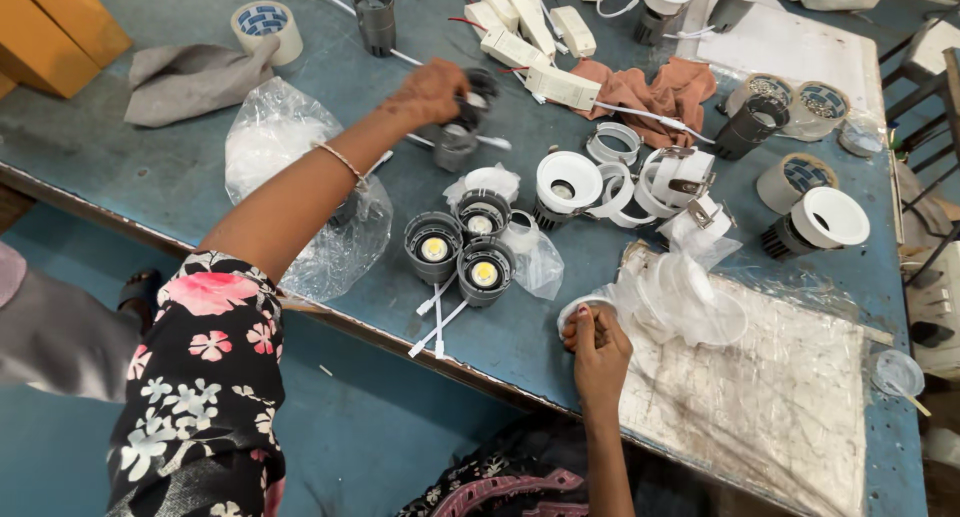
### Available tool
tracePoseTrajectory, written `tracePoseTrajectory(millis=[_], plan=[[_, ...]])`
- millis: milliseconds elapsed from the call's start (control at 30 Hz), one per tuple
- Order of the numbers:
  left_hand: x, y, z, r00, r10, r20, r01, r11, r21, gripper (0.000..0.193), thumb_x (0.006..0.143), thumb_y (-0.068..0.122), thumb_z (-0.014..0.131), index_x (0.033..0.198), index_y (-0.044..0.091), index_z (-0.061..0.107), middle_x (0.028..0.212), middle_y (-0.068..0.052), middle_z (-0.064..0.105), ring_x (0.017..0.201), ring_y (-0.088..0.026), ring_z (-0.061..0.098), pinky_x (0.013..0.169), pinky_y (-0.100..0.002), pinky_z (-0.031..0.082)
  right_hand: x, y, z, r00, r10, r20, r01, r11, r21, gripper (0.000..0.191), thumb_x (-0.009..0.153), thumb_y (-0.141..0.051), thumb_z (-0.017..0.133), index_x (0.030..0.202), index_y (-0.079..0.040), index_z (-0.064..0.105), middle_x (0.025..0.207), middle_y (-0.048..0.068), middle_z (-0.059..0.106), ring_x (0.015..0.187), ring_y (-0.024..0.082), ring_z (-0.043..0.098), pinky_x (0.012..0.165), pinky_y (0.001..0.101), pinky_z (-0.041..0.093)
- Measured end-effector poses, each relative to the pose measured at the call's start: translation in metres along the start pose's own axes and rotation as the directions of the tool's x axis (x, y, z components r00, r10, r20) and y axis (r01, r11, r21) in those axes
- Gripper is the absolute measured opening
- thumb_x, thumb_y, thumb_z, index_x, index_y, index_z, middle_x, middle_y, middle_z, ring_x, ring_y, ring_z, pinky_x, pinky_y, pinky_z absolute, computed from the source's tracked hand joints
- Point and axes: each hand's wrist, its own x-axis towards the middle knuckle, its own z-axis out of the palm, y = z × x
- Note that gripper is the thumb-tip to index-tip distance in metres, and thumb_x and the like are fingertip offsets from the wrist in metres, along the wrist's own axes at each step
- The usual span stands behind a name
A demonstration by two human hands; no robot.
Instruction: The person assembles small light fixtures by inserting white plastic rings into black cylindrical housings. She repeatedly picks up rings, aligns them with the housings, and presses them into place. Completed units are set aside on the table.
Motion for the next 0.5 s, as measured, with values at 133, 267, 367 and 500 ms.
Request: tracePoseTrajectory(millis=[133,267,367,500], plan=[[0.003,0.035,0.009,0.984,-0.012,0.177,0.030,0.994,-0.102,0.022,0.075,0.018,0.078,0.097,0.017,0.080,0.109,-0.013,0.073,0.105,-0.034,0.067,0.093,-0.042,0.053,0.002,0.001,0.000,1.000,-0.007,0.007,0.008,1.000,-0.018,0.025,0.105,-0.017,0.058,0.089,0.001,0.067,0.073,0.004,0.065,0.062,0.008,0.057,0.059,0.0231,0.047],[0.033,0.026,-0.011,0.891,0.104,0.442,0.060,0.938,-0.341,0.030,0.077,0.020,0.078,0.106,0.020,0.080,0.110,-0.009,0.079,0.103,-0.028,0.073,0.088,-0.041,0.057,0.006,0.005,-0.002,1.000,0.010,-0.020,-0.011,0.995,-0.095,0.027,0.104,-0.018,0.058,0.088,0.001,0.068,0.072,0.005,0.067,0.060,0.010,0.058,0.058,0.0240,0.048],[0.070,-0.026,-0.047,0.933,-0.047,0.357,0.259,0.776,-0.575,0.043,0.080,0.027,0.077,0.122,0.024,0.070,0.116,-0.008,0.076,0.102,-0.023,0.073,0.081,-0.040,0.061,0.008,0.013,-0.003,0.999,0.046,-0.025,-0.047,0.997,-0.056,0.027,0.103,-0.018,0.059,0.088,0.002,0.069,0.071,0.006,0.068,0.060,0.010,0.059,0.057,0.0248,0.047],[0.056,-0.083,-0.056,0.825,-0.551,-0.126,0.562,0.824,0.073,0.066,0.074,0.031,0.084,0.136,0.021,0.062,0.134,-0.015,0.066,0.126,-0.035,0.059,0.105,-0.048,0.046,0.013,0.035,-0.007,0.993,0.079,-0.088,-0.087,0.992,-0.088,0.025,0.100,-0.018,0.060,0.089,0.001,0.070,0.068,0.007,0.068,0.059,0.011,0.061,0.055,0.0249,0.048]])
